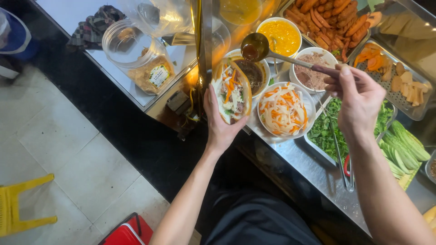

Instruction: The person prepares sandwiches by spreading sauces on sliced baguettes and adding fillings such as sliced meat, pickled vegetables, and fresh herbs. They use tongs to handle the ingredients and a ladle for sauces. The sandwiches are toasted in a small electric toaster and then wrapped in paper for serving.

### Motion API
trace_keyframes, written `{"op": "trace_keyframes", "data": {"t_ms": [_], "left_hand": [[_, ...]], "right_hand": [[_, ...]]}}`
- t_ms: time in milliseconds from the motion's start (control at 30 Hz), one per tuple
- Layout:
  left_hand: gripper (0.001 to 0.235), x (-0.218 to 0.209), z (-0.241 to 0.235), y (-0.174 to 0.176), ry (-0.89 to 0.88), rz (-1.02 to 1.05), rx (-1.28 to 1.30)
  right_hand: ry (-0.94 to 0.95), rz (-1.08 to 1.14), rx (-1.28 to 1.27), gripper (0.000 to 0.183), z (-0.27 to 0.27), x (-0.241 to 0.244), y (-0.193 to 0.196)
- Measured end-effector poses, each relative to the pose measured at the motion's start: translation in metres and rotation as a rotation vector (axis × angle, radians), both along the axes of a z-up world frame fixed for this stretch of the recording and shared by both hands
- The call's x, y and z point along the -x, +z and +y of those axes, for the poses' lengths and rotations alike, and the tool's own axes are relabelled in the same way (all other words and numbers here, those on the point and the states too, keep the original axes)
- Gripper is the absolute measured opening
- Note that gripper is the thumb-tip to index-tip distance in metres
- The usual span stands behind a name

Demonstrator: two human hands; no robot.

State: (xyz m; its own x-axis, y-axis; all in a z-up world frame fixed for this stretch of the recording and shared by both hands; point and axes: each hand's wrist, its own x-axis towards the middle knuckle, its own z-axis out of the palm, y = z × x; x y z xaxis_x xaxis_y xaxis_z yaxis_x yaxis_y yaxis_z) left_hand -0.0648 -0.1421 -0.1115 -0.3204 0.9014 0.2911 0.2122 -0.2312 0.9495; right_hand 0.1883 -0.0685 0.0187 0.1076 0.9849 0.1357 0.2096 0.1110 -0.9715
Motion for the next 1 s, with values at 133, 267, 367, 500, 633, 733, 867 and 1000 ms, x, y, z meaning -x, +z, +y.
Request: {"op": "trace_keyframes", "data": {"t_ms": [133, 267, 367, 500, 633, 733, 867, 1000], "left_hand": [[0.129, -0.015, 0.03, -0.001, 0.046, -0.011, 0.029], [0.132, -0.023, 0.054, 0.014, 0.071, -0.052, 0.071], [0.135, -0.026, 0.062, 0.03, 0.06, -0.088, 0.17], [0.132, -0.026, 0.06, 0.045, 0.023, -0.091, 0.226], [0.13, -0.027, 0.044, 0.06, 0.0, -0.08, 0.154], [0.129, -0.026, 0.027, 0.075, -0.031, -0.13, 0.156], [0.125, -0.021, 0.005, 0.093, -0.078, -0.135, 0.066], [0.122, -0.015, -0.001, 0.1, -0.1, -0.115, 0.052]], "right_hand": [[0.002, 0.034, -0.05, 0.018, -0.014, -0.02, 0.01], [0.008, 0.05, -0.093, 0.023, -0.034, -0.03, 0.011], [0.011, 0.035, -0.11, 0.026, -0.045, -0.034, 0.006], [0.015, 0.106, -0.145, 0.028, -0.05, -0.035, -0.007], [0.011, 0.118, -0.201, 0.029, -0.043, -0.033, -0.009], [-0.037, 0.134, -0.269, 0.029, -0.037, -0.029, -0.006], [0.05, -0.047, -0.484, 0.023, -0.037, -0.016, 0.004], [0.132, -0.264, -0.677, 0.022, -0.041, -0.013, 0.004]]}}
